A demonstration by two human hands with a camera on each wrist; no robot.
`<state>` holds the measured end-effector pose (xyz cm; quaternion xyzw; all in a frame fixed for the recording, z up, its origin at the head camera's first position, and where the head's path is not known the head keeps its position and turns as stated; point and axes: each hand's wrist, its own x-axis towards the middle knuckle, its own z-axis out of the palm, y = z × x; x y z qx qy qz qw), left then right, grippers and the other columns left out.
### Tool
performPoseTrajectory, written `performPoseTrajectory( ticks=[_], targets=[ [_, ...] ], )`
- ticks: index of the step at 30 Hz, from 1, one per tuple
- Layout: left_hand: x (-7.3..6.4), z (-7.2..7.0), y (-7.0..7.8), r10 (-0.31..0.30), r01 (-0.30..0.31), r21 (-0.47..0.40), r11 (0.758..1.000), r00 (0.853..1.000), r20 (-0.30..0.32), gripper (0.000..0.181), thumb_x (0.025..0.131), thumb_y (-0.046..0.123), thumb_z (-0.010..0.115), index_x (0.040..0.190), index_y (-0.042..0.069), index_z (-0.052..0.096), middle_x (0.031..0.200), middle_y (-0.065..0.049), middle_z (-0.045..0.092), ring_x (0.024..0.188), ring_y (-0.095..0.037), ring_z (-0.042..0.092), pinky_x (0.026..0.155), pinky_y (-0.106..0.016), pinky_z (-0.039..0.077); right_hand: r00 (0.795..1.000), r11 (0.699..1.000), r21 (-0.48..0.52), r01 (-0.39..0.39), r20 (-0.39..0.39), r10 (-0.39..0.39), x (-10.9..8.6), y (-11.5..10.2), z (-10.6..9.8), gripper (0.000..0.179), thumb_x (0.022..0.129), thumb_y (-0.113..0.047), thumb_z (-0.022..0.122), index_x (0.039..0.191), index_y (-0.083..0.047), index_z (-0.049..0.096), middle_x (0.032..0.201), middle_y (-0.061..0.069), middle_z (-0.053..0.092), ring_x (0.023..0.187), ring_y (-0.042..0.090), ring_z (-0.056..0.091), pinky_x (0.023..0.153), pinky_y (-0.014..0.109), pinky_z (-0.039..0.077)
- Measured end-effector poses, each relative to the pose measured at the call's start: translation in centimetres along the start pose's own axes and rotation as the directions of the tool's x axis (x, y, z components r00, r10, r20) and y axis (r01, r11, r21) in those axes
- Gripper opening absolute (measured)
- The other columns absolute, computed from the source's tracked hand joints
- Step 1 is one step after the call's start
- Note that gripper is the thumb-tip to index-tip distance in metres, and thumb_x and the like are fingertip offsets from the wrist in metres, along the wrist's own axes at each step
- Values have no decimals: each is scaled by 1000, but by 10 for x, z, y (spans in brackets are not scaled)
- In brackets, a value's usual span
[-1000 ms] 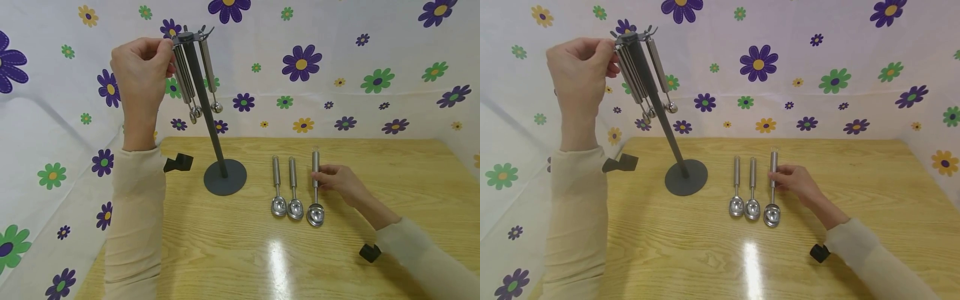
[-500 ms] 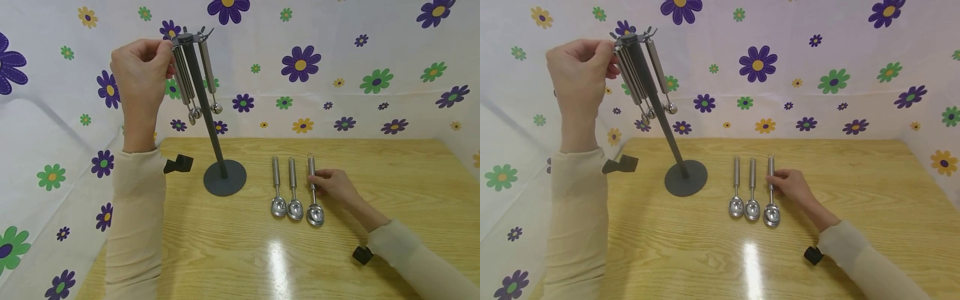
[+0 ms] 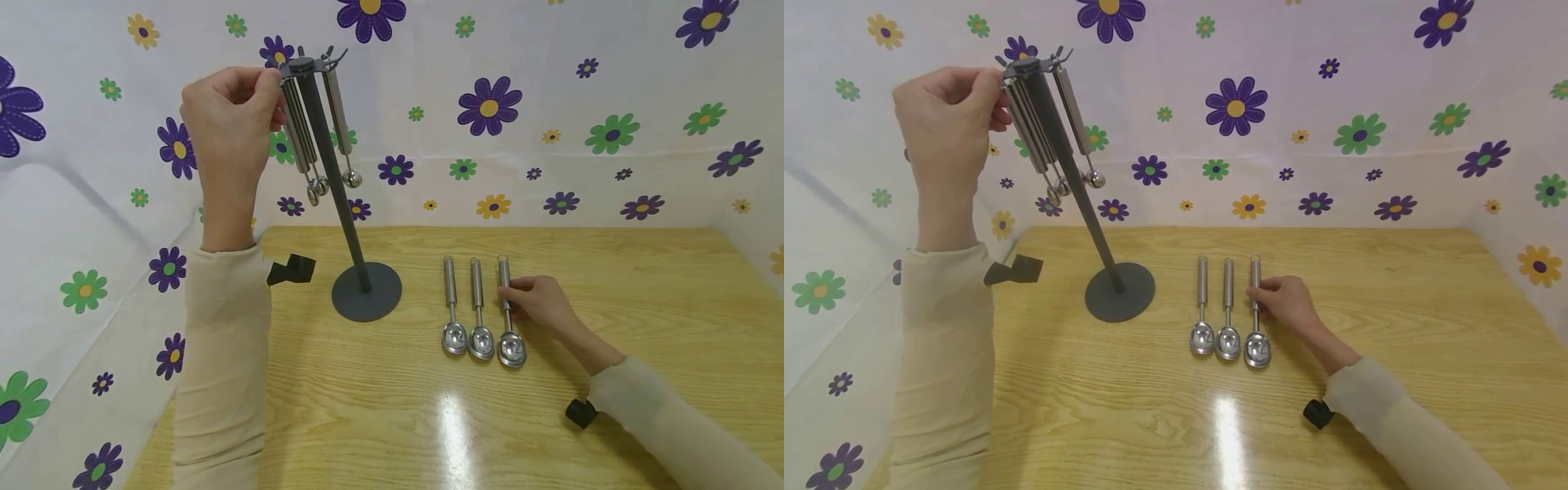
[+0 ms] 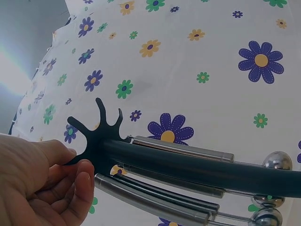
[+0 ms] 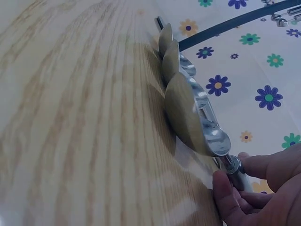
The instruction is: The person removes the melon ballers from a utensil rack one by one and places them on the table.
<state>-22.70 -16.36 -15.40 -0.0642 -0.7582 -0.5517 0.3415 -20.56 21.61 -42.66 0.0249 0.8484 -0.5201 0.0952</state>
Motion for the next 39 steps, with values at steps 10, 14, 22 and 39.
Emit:
performPoseTrajectory(
  ticks=[10,14,22,39],
  targets=[
    [-1,-1,-1,5,-5,-20,1000,1000,2,23,101,21,69,111,4,79,80,3,66,70,-10,64,75,-19,55,1000,998,-58,3,-22,-4,4,-1,4,40,100,-19,71,119,16,66,89,14,72,64,13,67,59,27,60],
    [-1,-1,-1,6,-6,-18,1000,1000,1,23,101,21,68,112,4,79,80,3,66,70,-10,63,77,-20,55,1000,997,-71,2,-19,-3,4,-2,5,41,100,-19,71,120,17,65,91,17,73,65,15,68,60,28,60],
    [-1,0,0,4,-4,-7,1000,1000,-11,24,101,22,68,112,4,79,81,3,66,70,-9,63,77,-20,55,999,992,-124,9,-33,-13,3,-4,6,48,101,-23,70,125,18,61,95,22,72,67,15,68,60,28,60],
    [0,5,2,-16,17,27,1000,1000,-26,25,100,29,70,110,9,82,81,0,66,71,-12,61,75,-24,52,939,934,-197,298,-114,-324,13,-69,2,43,106,-27,56,133,6,63,116,23,69,96,37,70,67,25,52]
  ],
)
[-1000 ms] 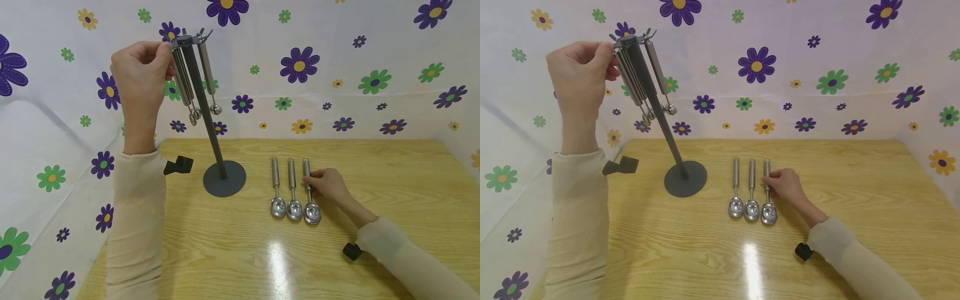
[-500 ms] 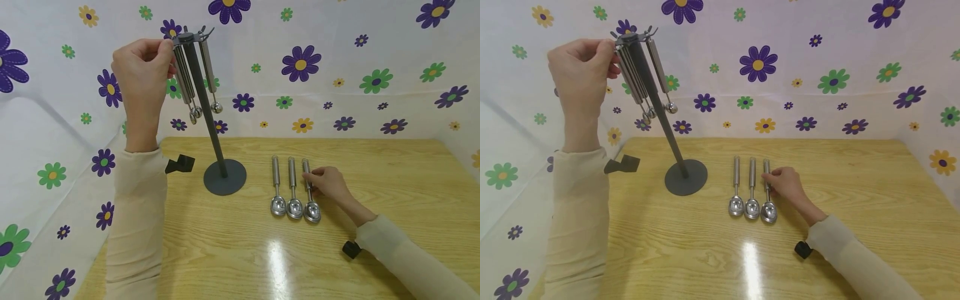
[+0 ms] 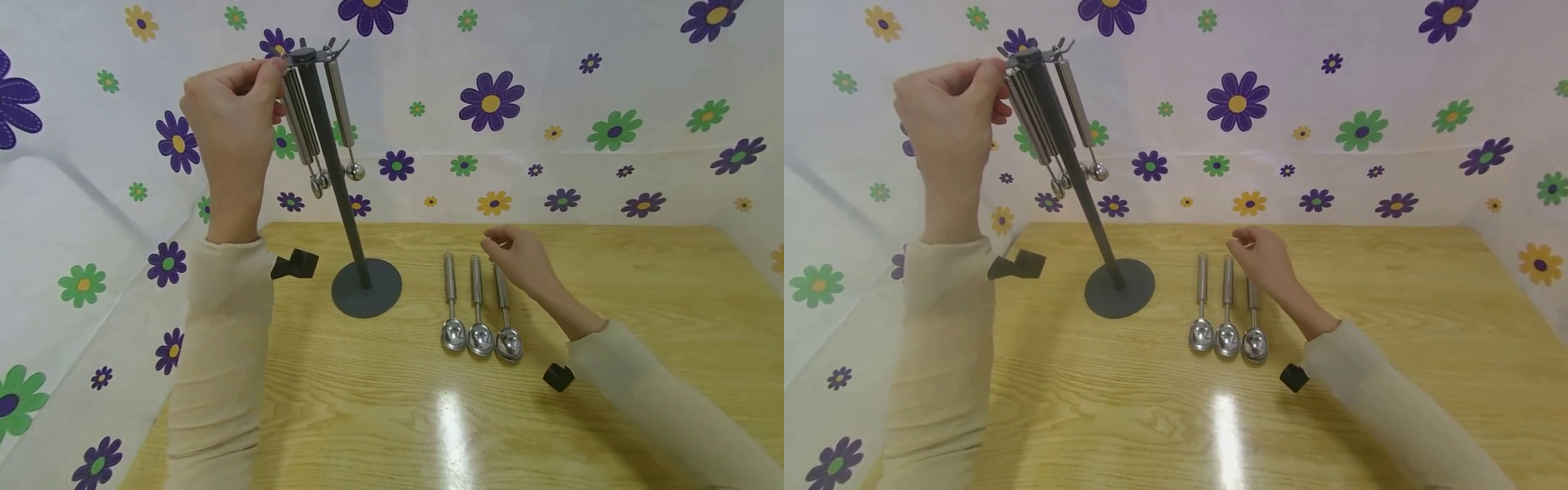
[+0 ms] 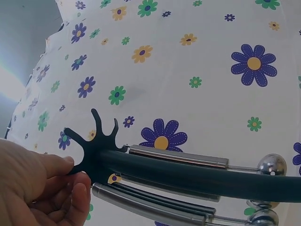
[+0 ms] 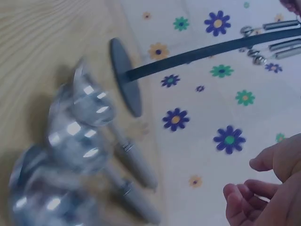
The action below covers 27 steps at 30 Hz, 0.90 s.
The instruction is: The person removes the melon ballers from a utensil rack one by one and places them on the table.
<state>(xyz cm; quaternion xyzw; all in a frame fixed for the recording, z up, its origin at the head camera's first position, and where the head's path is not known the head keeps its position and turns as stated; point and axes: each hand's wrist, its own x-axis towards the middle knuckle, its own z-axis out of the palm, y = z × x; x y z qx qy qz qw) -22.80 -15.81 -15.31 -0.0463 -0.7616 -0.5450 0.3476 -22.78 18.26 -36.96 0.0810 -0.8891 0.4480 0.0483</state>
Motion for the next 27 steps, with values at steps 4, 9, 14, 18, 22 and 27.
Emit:
performPoseTrajectory(
  ticks=[4,9,14,18,22,27],
  targets=[
    [3,-2,1,-11,10,21,1000,1000,26,27,102,29,67,110,7,81,79,1,65,70,-10,62,77,-22,54,996,995,37,88,7,-88,15,-28,4,37,106,-25,57,131,1,65,111,18,70,92,29,68,71,26,53],
    [4,-3,4,-10,8,40,999,998,69,29,104,26,63,112,4,79,79,1,63,69,-10,61,75,-21,53,988,982,114,148,14,-151,27,-58,7,33,106,-23,59,131,-2,66,107,13,71,91,22,65,76,26,54],
    [5,-3,2,-22,19,37,999,997,78,29,104,25,62,115,4,78,82,2,63,70,-10,61,74,-20,52,983,969,169,179,13,-184,36,-85,7,32,106,-23,60,130,-3,68,109,12,71,93,21,64,78,26,54],
    [7,-4,0,-22,18,51,999,996,82,29,105,25,61,117,4,78,81,4,64,70,-9,60,72,-18,51,974,952,213,219,9,-226,46,-107,5,31,105,-22,61,129,-4,69,110,11,71,92,21,64,78,26,54],
    [10,-4,0,-34,30,42,999,994,102,29,105,24,61,118,4,77,81,5,64,71,-8,59,72,-18,51,964,929,272,251,16,-266,60,-130,5,30,106,-20,61,129,-4,69,112,11,71,94,20,64,82,27,55],
    [14,-5,-4,-39,42,-15,999,992,123,27,105,21,61,117,2,77,82,3,65,71,-9,59,75,-19,51,946,884,369,288,31,-321,75,-156,8,33,106,-16,61,135,-2,65,123,10,69,101,21,65,92,30,54]
  ],
)
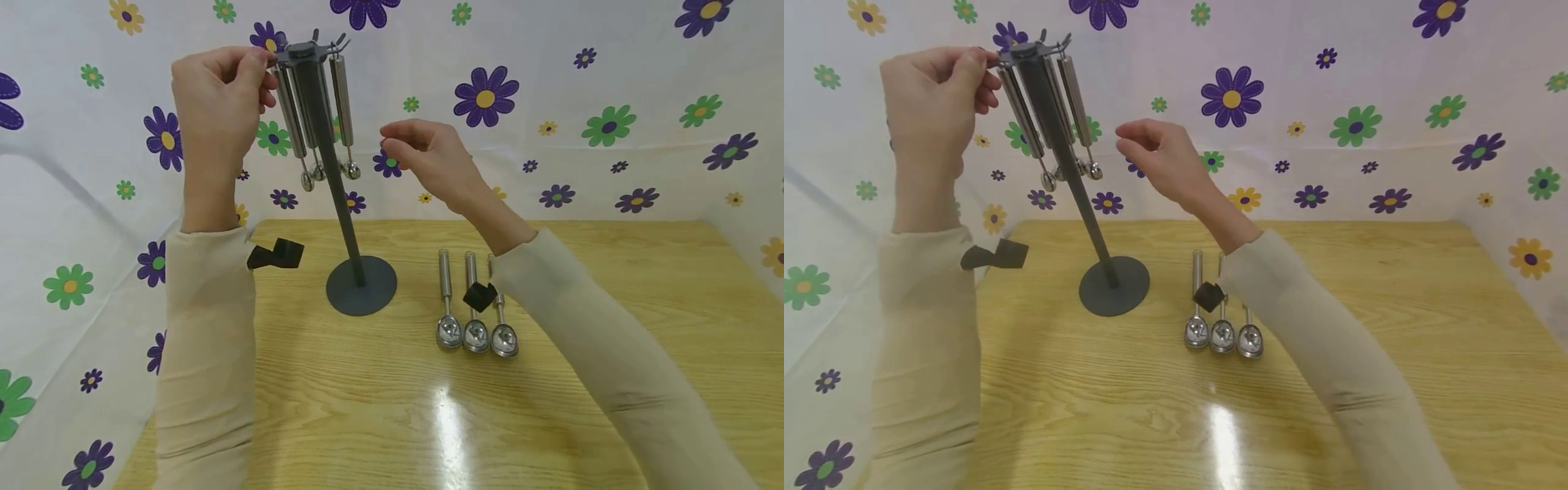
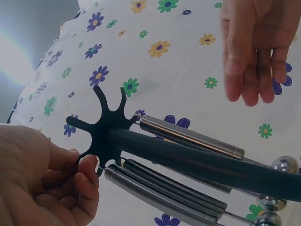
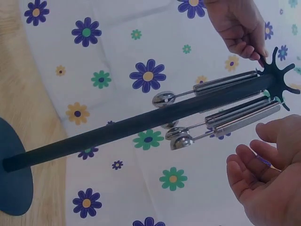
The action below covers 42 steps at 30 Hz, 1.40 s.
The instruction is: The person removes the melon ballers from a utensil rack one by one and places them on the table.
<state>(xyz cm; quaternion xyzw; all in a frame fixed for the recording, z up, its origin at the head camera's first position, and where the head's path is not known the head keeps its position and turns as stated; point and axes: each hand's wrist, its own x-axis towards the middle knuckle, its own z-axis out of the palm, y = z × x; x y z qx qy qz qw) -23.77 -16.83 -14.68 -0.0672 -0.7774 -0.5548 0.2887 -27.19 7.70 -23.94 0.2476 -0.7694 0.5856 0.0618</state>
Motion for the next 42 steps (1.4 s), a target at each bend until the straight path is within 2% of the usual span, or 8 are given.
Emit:
performPoseTrajectory(
  ticks=[4,9,14,25,31,37,42],
  targets=[
    [2,-2,-4,-8,8,-57,998,1000,3,26,104,19,62,115,0,77,81,2,65,70,-10,59,77,-20,52,1000,998,55,25,-3,-25,13,-8,9,35,106,-14,60,139,-1,62,127,11,67,107,20,64,97,30,54],
    [4,-2,-7,-5,5,-70,998,1000,4,26,104,19,62,115,1,77,81,2,65,71,-10,59,77,-20,52,999,994,101,34,-40,-30,25,-14,17,37,106,-13,60,142,-1,60,126,11,66,107,21,63,97,29,53],
    [4,-2,-7,5,-5,-60,998,1000,5,26,105,20,62,115,1,77,81,2,65,71,-10,59,79,-21,51,999,986,163,44,2,-45,34,-17,22,42,105,-12,61,145,1,55,132,12,64,113,21,62,99,30,52],
    [5,-2,-8,9,-9,-64,998,1000,4,26,104,20,63,117,2,76,82,3,65,72,-9,59,80,-21,51,998,978,206,26,49,-37,44,-19,34,32,104,-8,62,135,1,63,118,10,68,101,23,61,90,32,53],
    [6,-1,-9,18,-18,-57,998,1000,6,27,104,21,63,118,2,76,82,4,65,71,-8,59,80,-20,52,998,985,172,10,58,-20,42,-20,24,28,103,-10,64,127,2,69,113,11,68,96,24,58,88,32,52],
    [5,-2,-9,0,1,-59,998,1000,5,27,104,21,64,119,3,76,82,4,65,72,-9,59,80,-21,51,1000,994,111,-12,17,10,42,-25,7,26,101,-11,68,124,2,71,114,12,69,98,22,57,88,31,49],
    [3,-1,-8,-15,16,-68,998,1000,10,27,104,22,63,119,3,76,83,3,64,72,-10,59,80,-22,51,999,990,138,-11,-31,15,40,-22,-7,21,99,-10,70,116,2,72,105,12,68,94,23,59,86,33,51]
  ],
)
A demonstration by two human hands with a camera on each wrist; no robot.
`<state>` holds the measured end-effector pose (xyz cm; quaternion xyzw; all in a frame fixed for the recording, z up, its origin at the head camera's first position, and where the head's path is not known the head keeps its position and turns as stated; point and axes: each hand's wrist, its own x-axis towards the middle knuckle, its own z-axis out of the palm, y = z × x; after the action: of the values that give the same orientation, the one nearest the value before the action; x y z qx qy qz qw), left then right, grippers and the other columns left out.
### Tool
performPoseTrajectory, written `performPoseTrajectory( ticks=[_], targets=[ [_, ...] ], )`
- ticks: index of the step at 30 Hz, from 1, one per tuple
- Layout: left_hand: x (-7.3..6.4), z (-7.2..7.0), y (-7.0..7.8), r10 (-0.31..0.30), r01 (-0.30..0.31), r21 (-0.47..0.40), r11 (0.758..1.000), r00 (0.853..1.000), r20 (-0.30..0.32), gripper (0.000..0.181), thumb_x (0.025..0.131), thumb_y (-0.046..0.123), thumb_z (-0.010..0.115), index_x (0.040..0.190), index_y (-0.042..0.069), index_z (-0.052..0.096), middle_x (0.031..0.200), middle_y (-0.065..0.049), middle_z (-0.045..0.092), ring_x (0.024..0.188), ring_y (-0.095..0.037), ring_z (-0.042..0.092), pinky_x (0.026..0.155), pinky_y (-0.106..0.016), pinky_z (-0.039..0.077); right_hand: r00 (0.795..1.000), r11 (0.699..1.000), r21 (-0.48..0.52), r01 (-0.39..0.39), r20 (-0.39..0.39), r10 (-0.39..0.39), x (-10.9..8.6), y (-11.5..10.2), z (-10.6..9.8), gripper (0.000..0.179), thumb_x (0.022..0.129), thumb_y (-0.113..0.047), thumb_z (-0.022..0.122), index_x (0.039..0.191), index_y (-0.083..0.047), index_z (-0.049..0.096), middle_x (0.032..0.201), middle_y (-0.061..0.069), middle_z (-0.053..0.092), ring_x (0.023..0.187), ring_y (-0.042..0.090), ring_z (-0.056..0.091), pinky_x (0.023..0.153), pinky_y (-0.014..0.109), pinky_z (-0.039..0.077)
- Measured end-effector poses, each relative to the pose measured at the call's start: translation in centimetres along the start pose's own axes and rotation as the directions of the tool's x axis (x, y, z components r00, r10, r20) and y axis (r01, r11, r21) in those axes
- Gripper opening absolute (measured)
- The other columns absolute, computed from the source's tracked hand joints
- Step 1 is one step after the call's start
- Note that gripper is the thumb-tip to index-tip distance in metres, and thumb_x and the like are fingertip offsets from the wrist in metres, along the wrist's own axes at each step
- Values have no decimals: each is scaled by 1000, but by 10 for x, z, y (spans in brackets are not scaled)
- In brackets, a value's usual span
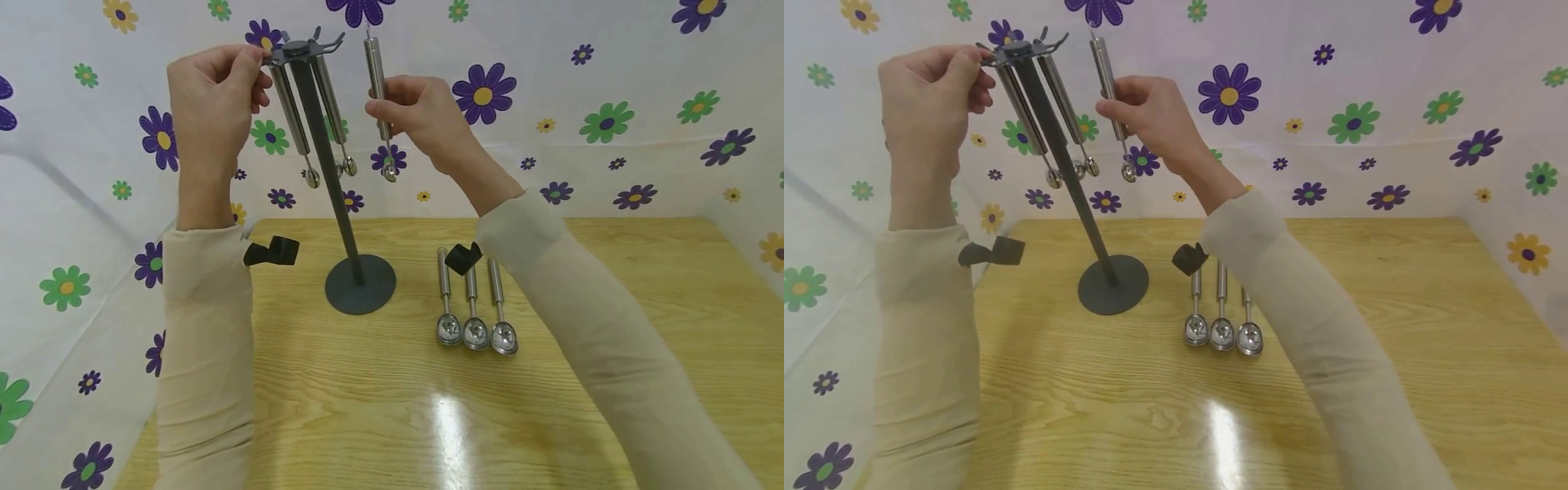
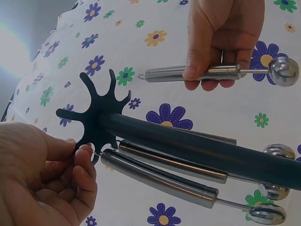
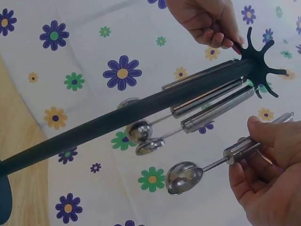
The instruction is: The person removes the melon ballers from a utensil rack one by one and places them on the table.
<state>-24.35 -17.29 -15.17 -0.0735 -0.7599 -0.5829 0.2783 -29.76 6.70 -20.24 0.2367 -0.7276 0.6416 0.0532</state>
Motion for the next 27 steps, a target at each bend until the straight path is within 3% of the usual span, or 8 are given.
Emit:
performPoseTrajectory(
  ticks=[6,11,17,23,27],
  targets=[
    [-1,0,-1,5,-5,-2,1000,1000,-2,26,105,21,62,119,4,76,83,2,65,72,-10,59,79,-21,51,994,991,-94,-94,-70,88,-22,8,-25,27,96,-18,77,117,-3,71,106,7,70,95,23,63,88,35,52],
    [0,0,-2,7,-7,-1,1000,1000,-2,27,105,22,63,119,4,76,83,3,65,72,-10,60,80,-22,52,980,966,-183,-185,-104,168,-53,25,-55,30,94,-25,79,115,-6,69,99,4,74,84,21,66,85,35,49],
    [0,0,-3,-8,8,-1,1000,1000,-8,28,105,23,63,120,4,76,83,2,65,73,-11,60,80,-22,51,960,914,-302,-272,-155,235,-92,49,-86,37,94,-30,79,115,-2,66,87,-1,74,77,20,67,78,33,45],
    [-2,1,-2,-6,6,-1,1000,1000,-17,28,104,23,63,121,4,76,83,3,65,72,-11,60,80,-22,51,938,853,-394,-343,-186,291,-126,68,-108,45,94,-35,78,117,1,64,88,-2,74,75,17,67,75,33,43],
    [-3,2,-2,4,-4,-4,1000,1000,-18,28,105,22,63,120,4,76,82,3,65,72,-11,60,79,-22,51,929,829,-420,-369,-199,312,-145,79,-120,46,96,-36,76,118,2,63,90,2,73,74,18,65,69,27,47]
  ],
)
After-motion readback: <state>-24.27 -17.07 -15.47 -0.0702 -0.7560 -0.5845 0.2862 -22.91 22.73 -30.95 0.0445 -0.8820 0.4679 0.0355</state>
